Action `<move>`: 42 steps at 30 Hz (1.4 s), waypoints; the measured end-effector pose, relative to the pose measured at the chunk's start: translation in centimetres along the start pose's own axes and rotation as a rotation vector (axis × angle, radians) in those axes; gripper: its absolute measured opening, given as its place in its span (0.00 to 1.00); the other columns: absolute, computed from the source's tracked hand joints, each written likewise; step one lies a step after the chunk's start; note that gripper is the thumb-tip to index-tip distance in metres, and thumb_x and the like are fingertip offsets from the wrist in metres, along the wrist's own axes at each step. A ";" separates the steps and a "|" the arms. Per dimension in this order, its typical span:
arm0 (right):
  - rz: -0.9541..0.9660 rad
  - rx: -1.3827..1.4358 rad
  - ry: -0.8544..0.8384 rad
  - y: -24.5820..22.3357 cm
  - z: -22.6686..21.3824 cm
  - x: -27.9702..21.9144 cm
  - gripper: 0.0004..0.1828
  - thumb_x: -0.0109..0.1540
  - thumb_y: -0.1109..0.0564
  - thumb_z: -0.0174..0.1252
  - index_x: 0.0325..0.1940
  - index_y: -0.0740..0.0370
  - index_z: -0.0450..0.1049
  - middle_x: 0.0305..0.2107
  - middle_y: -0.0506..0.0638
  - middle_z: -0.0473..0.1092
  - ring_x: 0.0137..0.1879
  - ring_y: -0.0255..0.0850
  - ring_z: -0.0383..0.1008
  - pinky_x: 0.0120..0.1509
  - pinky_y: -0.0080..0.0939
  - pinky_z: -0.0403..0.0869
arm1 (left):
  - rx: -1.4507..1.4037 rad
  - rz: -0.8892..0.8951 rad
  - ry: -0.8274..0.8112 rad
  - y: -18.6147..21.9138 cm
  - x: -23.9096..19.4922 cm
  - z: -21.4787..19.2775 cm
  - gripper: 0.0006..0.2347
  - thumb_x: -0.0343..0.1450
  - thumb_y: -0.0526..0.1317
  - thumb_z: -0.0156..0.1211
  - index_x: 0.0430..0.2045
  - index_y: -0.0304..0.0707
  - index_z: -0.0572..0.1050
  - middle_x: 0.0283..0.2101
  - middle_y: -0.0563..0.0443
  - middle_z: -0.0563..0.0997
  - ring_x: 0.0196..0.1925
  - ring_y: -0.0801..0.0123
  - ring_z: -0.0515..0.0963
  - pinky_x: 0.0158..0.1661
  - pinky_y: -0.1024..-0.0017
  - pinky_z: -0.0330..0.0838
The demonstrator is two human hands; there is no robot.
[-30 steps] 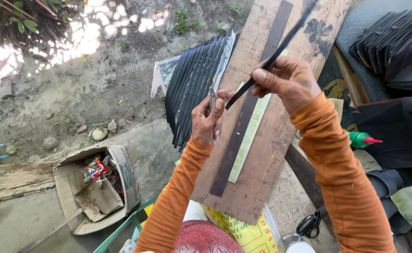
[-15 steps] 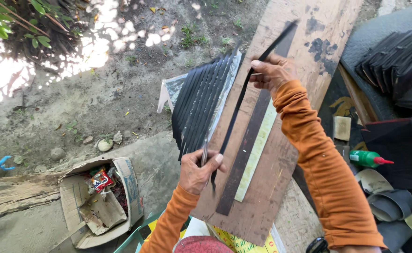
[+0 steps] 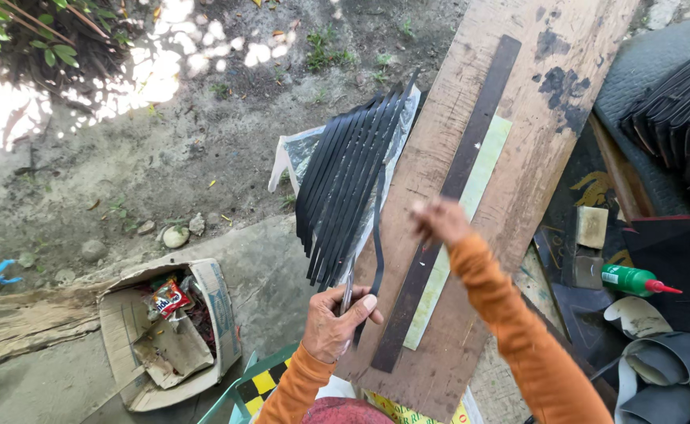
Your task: The person uses a utility knife and a metal ruler to cut long strips from a sheet of black rubber material on a wooden workbench. The person repeatedly measures, aligns, and cuts the material, stacking the finished strips to the side.
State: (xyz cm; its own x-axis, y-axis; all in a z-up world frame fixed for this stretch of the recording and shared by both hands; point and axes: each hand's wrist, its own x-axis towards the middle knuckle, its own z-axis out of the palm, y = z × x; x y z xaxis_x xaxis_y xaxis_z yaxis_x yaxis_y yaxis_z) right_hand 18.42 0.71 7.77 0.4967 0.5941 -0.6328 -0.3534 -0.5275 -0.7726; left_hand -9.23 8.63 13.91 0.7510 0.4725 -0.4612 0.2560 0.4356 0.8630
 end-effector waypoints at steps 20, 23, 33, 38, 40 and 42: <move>-0.130 0.474 -0.068 -4.9 -2.7 9.0 0.10 0.67 0.60 0.58 0.50 0.67 0.75 0.39 0.55 0.77 0.42 0.43 0.80 0.45 0.45 0.81 | 0.009 -0.264 0.110 -7.3 -7.0 -5.9 0.13 0.67 0.38 0.67 0.36 0.21 0.80 0.25 0.44 0.87 0.28 0.73 0.84 0.34 0.75 0.78; -0.206 0.423 -0.035 -5.4 -3.6 11.7 0.09 0.65 0.61 0.61 0.50 0.63 0.78 0.37 0.49 0.76 0.38 0.37 0.78 0.41 0.41 0.79 | 0.075 -0.326 0.146 -8.2 -7.1 -7.5 0.12 0.67 0.37 0.67 0.36 0.23 0.81 0.26 0.44 0.87 0.29 0.74 0.82 0.34 0.76 0.75; -0.254 0.388 0.048 -6.5 -3.5 16.8 0.07 0.65 0.57 0.63 0.46 0.62 0.79 0.32 0.46 0.76 0.33 0.35 0.76 0.36 0.39 0.78 | 0.034 -0.386 0.212 -11.1 -4.9 -10.0 0.11 0.68 0.36 0.68 0.36 0.22 0.82 0.25 0.45 0.86 0.25 0.76 0.74 0.29 0.77 0.66; -0.261 0.376 0.060 -8.1 -4.4 19.5 0.06 0.63 0.61 0.63 0.44 0.62 0.80 0.31 0.50 0.77 0.30 0.37 0.77 0.35 0.39 0.81 | 0.075 -0.395 0.211 -11.2 -3.4 -10.4 0.11 0.67 0.36 0.68 0.36 0.22 0.82 0.25 0.46 0.86 0.27 0.77 0.77 0.31 0.78 0.69; -0.296 0.288 0.098 -9.2 -5.1 21.6 0.07 0.62 0.64 0.64 0.44 0.61 0.80 0.32 0.51 0.78 0.30 0.37 0.78 0.35 0.39 0.83 | 0.082 -0.331 0.208 -11.1 -2.8 -10.7 0.11 0.68 0.36 0.67 0.37 0.22 0.82 0.26 0.47 0.86 0.29 0.78 0.80 0.33 0.79 0.72; -0.356 0.137 0.140 -10.3 -6.3 24.0 0.07 0.62 0.64 0.66 0.45 0.61 0.80 0.32 0.50 0.79 0.31 0.36 0.78 0.34 0.38 0.83 | 0.088 -0.330 0.230 -11.2 -1.9 -11.2 0.11 0.68 0.37 0.67 0.36 0.23 0.82 0.26 0.47 0.86 0.29 0.77 0.81 0.34 0.79 0.74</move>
State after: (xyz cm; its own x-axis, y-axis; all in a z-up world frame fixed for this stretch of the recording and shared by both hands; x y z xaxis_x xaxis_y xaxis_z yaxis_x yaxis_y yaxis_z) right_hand 38.99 16.58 0.86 0.7067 0.6318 -0.3185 -0.2372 -0.2125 -0.9479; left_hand -20.28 11.44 2.84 0.4670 0.4820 -0.7414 0.5186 0.5299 0.6711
